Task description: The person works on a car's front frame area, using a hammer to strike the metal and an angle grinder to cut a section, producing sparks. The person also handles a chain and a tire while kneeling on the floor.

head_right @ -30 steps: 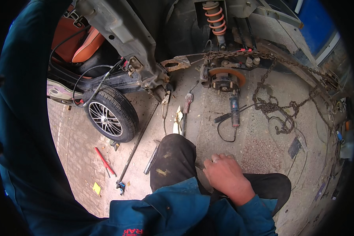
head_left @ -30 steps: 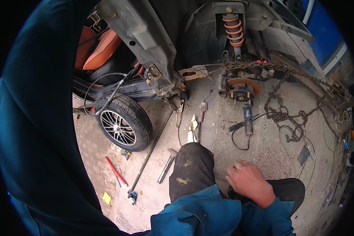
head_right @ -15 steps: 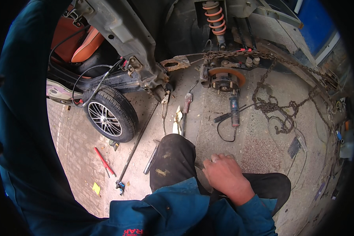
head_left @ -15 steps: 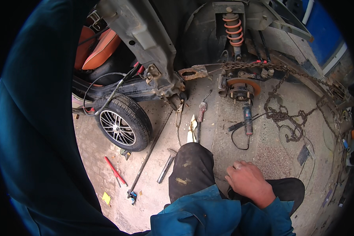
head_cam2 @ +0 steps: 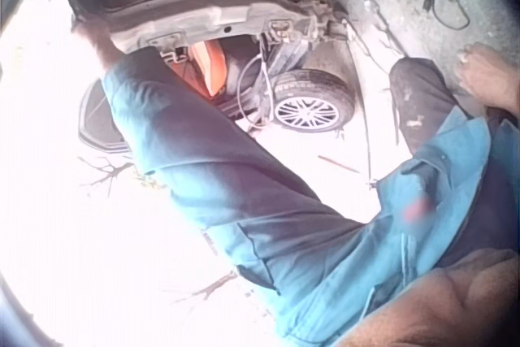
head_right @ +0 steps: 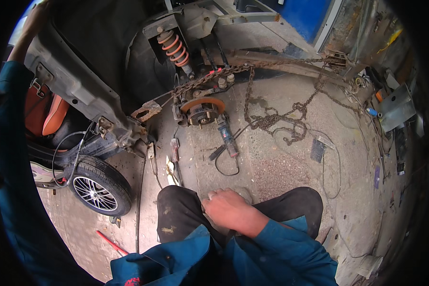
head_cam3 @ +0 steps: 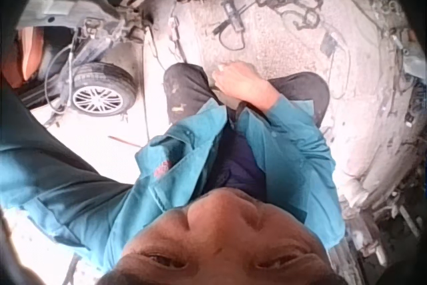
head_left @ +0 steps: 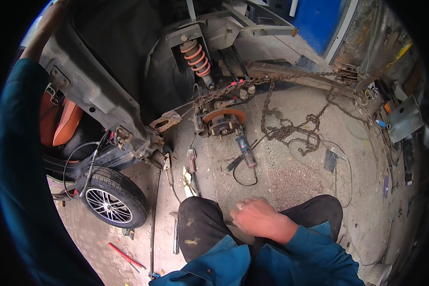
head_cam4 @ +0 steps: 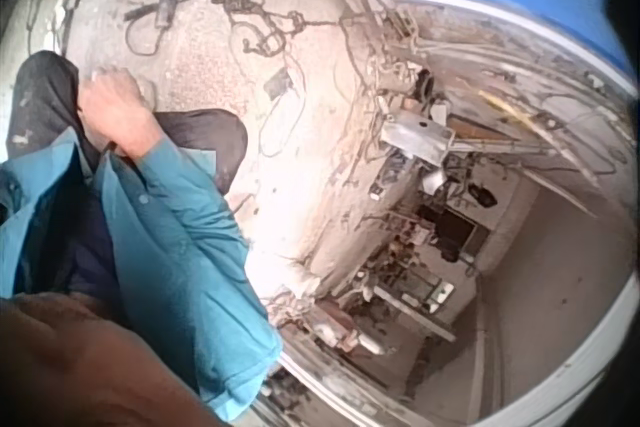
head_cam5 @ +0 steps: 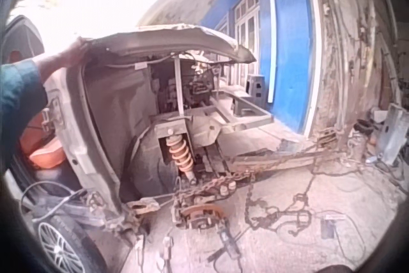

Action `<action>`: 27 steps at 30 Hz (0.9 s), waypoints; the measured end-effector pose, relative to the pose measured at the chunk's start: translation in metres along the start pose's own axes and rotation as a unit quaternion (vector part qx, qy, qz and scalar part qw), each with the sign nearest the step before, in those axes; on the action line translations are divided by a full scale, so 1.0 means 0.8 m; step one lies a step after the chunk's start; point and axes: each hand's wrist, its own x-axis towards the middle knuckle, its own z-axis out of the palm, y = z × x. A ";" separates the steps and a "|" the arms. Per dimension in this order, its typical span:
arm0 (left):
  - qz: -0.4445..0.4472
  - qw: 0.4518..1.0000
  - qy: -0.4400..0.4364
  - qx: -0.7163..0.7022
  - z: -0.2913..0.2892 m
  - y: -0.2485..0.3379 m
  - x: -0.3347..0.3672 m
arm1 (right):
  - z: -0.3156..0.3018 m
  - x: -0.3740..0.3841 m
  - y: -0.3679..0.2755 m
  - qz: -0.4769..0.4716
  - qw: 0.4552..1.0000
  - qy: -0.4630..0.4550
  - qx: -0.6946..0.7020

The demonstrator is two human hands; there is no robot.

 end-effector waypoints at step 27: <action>-0.056 0.958 -0.038 0.278 -0.169 -0.151 -0.114 | -0.124 -0.236 0.057 0.378 0.878 0.291 0.042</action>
